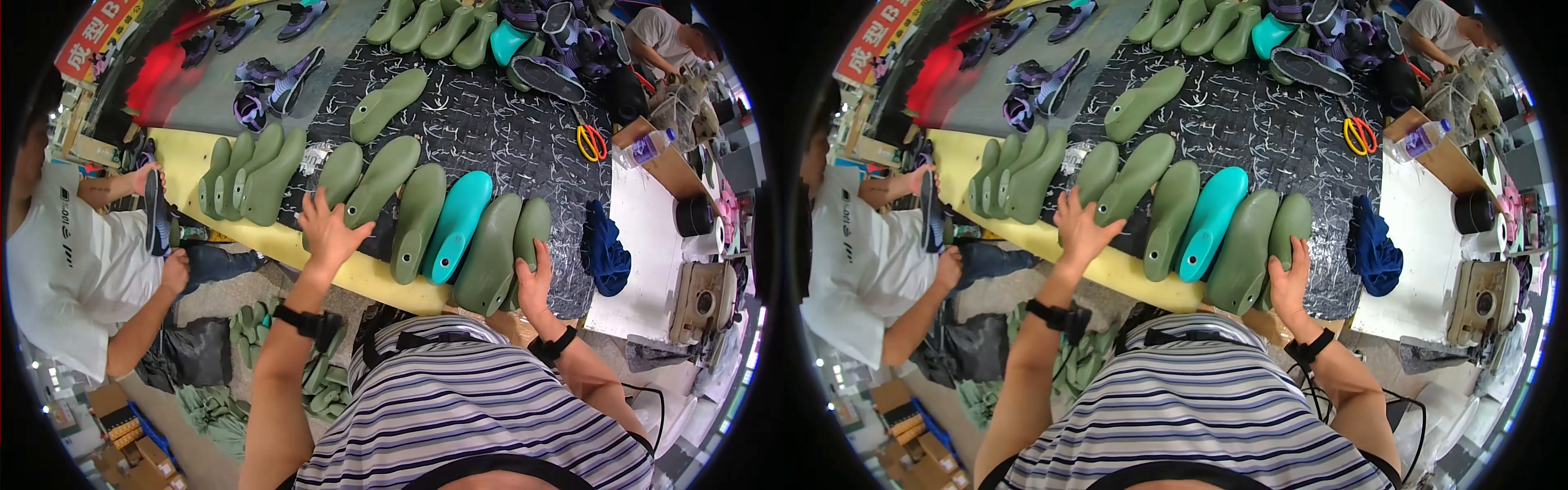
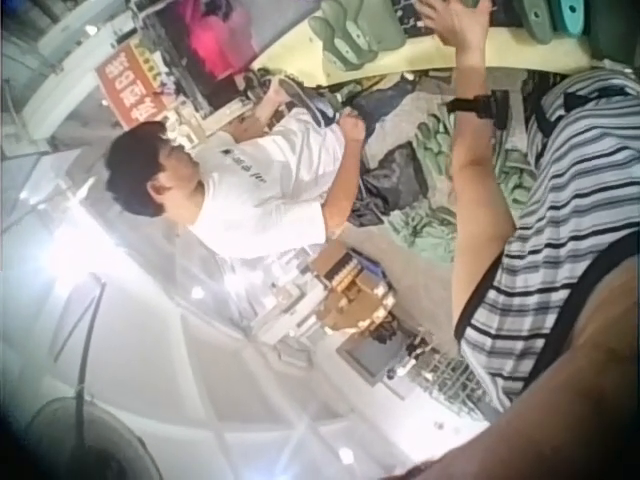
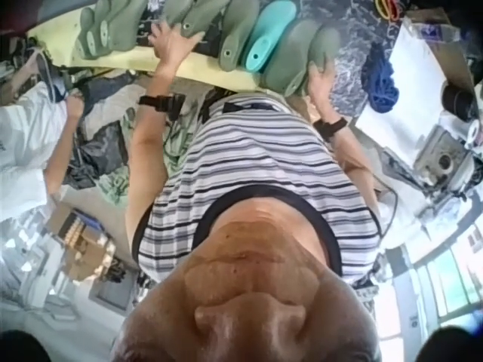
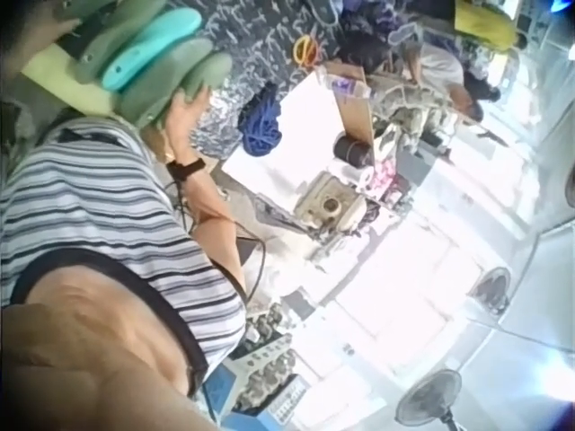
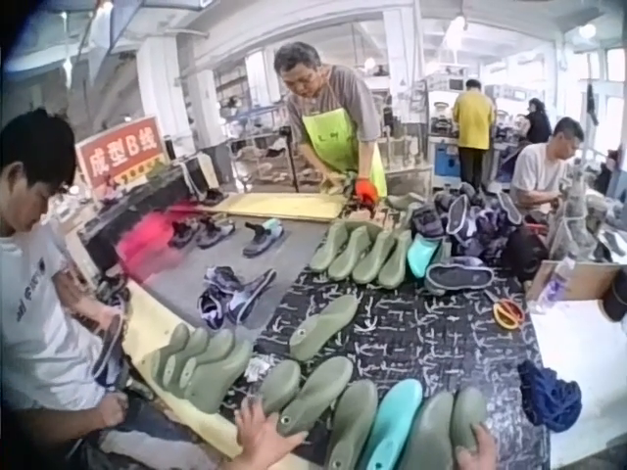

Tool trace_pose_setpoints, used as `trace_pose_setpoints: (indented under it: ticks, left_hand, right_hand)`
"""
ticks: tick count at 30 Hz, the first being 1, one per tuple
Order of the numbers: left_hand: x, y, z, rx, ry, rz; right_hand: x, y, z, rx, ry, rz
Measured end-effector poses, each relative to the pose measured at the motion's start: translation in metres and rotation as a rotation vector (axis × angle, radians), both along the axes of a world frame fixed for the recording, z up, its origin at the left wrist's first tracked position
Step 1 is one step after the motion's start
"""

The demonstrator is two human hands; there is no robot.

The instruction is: Organize and align shoe lasts and upper components on a workbench in a shoe factory.

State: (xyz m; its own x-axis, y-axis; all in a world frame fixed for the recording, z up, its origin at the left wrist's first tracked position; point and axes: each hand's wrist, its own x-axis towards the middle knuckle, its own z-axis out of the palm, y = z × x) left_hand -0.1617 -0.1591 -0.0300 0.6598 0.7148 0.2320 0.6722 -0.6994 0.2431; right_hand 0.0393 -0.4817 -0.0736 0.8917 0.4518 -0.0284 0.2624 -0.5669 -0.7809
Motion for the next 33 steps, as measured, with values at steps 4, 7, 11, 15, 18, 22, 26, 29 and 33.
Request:
trace_pose_setpoints:
  ticks: [4,7,11,15,18,22,26,29,33]
  left_hand:
    - [-0.001,-0.004,-0.020,0.068,-0.036,0.016]
    - [-0.017,-0.005,-0.022,0.055,-0.142,0.003]
    - [-0.051,-0.001,-0.028,0.017,-0.196,0.102]
    - [-0.072,0.025,-0.034,0.075,-0.078,0.144]
    - [-0.085,0.053,-0.024,0.106,-0.049,0.173]
    - [-0.059,0.055,0.009,0.115,0.138,0.199]
    - [0.009,0.054,0.012,0.191,0.040,0.037]
    - [0.081,0.070,0.006,0.142,-0.049,-0.019]
    - [0.148,0.120,-0.009,0.072,-0.093,0.013]
  right_hand:
    - [0.001,0.001,-0.002,-0.013,-0.018,0.022]
    - [0.003,-0.004,-0.007,0.023,-0.002,0.014]
    - [-0.001,-0.006,-0.007,0.042,0.004,0.006]
    - [-0.001,-0.003,-0.004,0.003,-0.044,0.007]
    - [-0.001,-0.003,-0.007,0.002,-0.022,0.025]
    - [0.003,-0.002,-0.002,0.040,-0.001,0.004]
    - [0.000,0.000,0.003,0.018,-0.020,-0.026]
    - [0.000,0.000,0.001,0.014,-0.052,-0.027]
    - [-0.004,0.001,0.002,0.015,-0.031,-0.011]
